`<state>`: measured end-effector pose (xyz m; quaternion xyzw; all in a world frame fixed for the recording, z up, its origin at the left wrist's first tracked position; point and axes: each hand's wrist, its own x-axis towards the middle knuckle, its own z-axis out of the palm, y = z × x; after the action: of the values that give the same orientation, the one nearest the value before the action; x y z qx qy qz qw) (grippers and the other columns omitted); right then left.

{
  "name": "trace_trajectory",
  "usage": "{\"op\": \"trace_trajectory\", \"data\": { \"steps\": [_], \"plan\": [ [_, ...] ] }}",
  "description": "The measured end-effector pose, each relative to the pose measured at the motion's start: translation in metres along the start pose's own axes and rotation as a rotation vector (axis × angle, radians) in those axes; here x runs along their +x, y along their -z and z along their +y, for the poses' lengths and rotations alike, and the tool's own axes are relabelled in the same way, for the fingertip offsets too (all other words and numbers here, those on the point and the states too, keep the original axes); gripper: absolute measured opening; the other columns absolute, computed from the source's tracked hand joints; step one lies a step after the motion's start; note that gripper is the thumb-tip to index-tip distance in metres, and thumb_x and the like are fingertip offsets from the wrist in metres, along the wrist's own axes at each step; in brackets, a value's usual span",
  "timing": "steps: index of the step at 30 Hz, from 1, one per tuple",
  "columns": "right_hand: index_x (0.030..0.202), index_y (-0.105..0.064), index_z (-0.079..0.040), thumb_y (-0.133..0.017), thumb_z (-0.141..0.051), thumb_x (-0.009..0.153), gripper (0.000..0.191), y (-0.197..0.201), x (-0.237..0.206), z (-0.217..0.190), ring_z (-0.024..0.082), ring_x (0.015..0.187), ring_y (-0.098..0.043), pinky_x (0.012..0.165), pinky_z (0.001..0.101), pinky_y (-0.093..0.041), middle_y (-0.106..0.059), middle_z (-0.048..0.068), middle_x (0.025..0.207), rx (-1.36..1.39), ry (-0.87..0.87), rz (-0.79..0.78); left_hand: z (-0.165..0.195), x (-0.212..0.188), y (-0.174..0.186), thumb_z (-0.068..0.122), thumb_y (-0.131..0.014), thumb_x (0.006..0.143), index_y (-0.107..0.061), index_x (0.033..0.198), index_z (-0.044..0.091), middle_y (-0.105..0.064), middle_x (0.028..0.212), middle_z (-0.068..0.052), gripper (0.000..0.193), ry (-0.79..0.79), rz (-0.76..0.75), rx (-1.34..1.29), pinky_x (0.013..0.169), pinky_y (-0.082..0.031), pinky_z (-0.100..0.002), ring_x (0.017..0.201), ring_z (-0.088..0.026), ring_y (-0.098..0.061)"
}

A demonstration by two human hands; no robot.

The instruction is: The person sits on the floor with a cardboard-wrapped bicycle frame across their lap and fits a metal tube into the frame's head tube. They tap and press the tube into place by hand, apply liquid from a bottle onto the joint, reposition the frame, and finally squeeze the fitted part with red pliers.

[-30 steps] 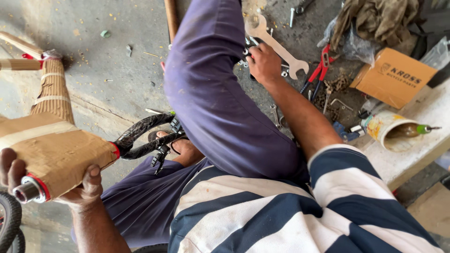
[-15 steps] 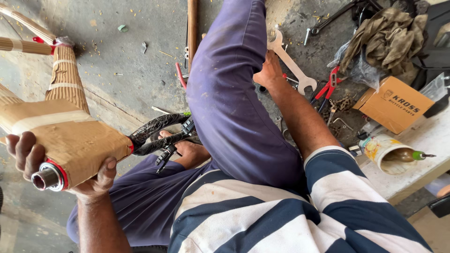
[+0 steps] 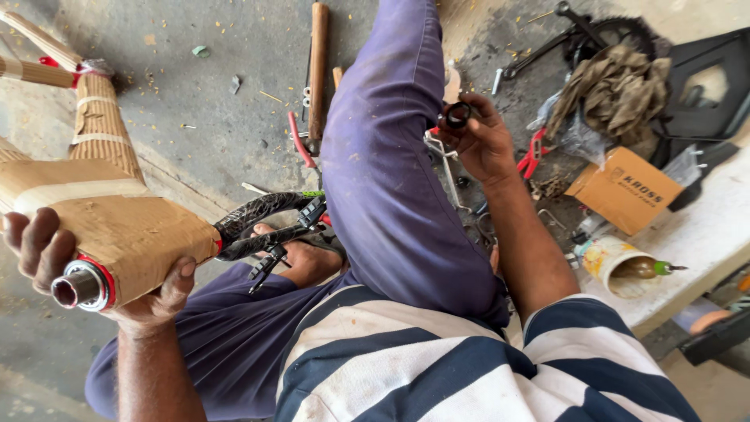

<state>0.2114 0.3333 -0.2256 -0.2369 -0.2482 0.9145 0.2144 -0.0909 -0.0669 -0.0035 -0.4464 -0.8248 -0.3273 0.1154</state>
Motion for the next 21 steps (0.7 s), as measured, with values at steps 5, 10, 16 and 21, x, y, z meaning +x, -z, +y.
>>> {"op": "trace_trajectory", "data": {
  "steps": [5, 10, 16, 21],
  "plan": [
    [0.144, -0.059, -0.013, -0.075, -0.014, 0.099, 0.049, -0.041, -0.014, -0.048, 0.032, 0.116, -0.07, 0.102, 0.0482, -0.058, -0.066, 0.02, 0.136, -0.076, 0.053, -0.133, 0.003, 0.002, -0.001, 0.064, -0.074, 0.088, -0.033, 0.146, 0.017, -0.039, 0.148, -0.014, 0.086, -0.016, 0.046, -0.025, 0.13, -0.018, -0.06, 0.152, -0.034, -0.031],
    [0.145, -0.062, -0.011, -0.076, -0.014, 0.097, 0.05, -0.119, -0.01, -0.091, 0.029, 0.108, -0.072, 0.094, 0.0432, -0.059, -0.066, 0.021, 0.136, -0.211, 0.143, -0.349, -0.001, 0.0, 0.006, 0.063, -0.078, 0.084, -0.038, 0.145, 0.014, -0.041, 0.148, -0.015, 0.088, 0.011, 0.064, -0.063, 0.131, -0.022, -0.06, 0.145, -0.033, -0.037],
    [0.137, -0.062, -0.002, -0.071, 0.003, 0.093, 0.045, -0.304, -0.026, -0.117, 0.03, 0.113, -0.072, 0.1, 0.0448, -0.058, -0.067, 0.02, 0.133, -0.801, 0.184, -0.709, -0.015, -0.003, 0.016, 0.051, -0.092, 0.079, -0.043, 0.146, 0.009, -0.048, 0.155, -0.017, 0.093, 0.006, 0.161, -0.217, 0.128, -0.021, -0.057, 0.144, -0.038, -0.042],
    [0.131, -0.065, -0.003, -0.076, 0.004, 0.081, 0.051, -0.466, -0.038, -0.058, 0.023, 0.116, -0.069, 0.114, 0.0427, -0.05, -0.071, 0.016, 0.127, -1.514, 0.201, -1.101, -0.024, -0.011, 0.034, 0.054, -0.09, 0.077, -0.045, 0.143, 0.008, -0.047, 0.152, -0.016, 0.093, 0.027, 0.196, -0.204, 0.127, -0.022, -0.061, 0.148, -0.044, -0.033]
  ]
}}
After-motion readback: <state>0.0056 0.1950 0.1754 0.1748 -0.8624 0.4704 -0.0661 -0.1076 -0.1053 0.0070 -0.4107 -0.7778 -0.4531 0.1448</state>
